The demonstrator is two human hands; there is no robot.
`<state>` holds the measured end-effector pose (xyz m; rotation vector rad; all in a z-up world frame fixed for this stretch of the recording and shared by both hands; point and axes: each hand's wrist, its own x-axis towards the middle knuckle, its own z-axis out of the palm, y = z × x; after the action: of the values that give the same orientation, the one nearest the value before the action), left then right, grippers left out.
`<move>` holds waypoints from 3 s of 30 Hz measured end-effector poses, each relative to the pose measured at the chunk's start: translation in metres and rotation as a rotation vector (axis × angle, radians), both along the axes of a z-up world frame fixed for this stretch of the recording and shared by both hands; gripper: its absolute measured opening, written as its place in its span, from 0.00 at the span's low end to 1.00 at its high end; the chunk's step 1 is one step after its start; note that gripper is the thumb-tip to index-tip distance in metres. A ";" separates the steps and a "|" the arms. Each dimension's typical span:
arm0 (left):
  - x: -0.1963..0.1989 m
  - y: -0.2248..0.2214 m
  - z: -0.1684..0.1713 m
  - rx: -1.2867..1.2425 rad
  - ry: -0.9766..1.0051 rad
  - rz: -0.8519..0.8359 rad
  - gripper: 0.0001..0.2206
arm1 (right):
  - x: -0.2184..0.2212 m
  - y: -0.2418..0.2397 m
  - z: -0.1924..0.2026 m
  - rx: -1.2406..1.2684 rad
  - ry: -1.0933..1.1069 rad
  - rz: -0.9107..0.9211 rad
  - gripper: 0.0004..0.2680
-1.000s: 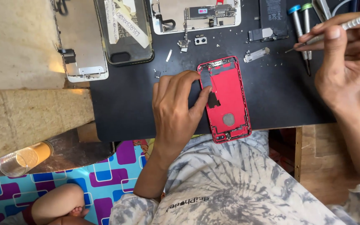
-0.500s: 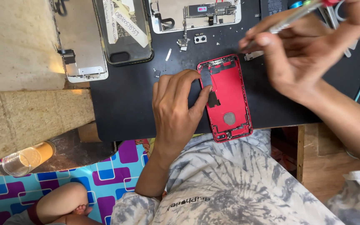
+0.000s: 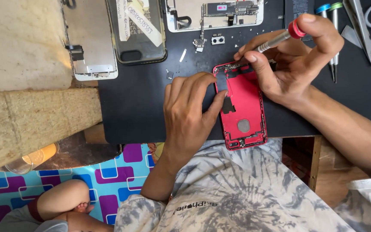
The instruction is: Assembling internal components into a mobile phone chassis using a screwdriver and tweezers.
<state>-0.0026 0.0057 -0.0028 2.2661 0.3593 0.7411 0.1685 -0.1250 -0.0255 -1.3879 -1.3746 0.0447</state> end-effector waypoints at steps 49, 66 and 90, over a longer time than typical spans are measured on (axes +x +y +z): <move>0.000 0.000 -0.003 -0.001 -0.016 -0.001 0.14 | 0.007 -0.002 -0.011 -0.032 -0.142 0.047 0.32; -0.001 0.000 0.000 0.010 -0.010 -0.005 0.14 | 0.009 -0.002 -0.006 -0.086 -0.142 -0.007 0.32; -0.002 -0.002 -0.004 0.048 -0.006 0.006 0.15 | 0.012 0.001 -0.005 -0.029 -0.228 -0.032 0.28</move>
<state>-0.0044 0.0041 -0.0065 2.3080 0.3488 0.7664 0.1800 -0.1236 -0.0304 -1.4734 -1.5439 -0.1195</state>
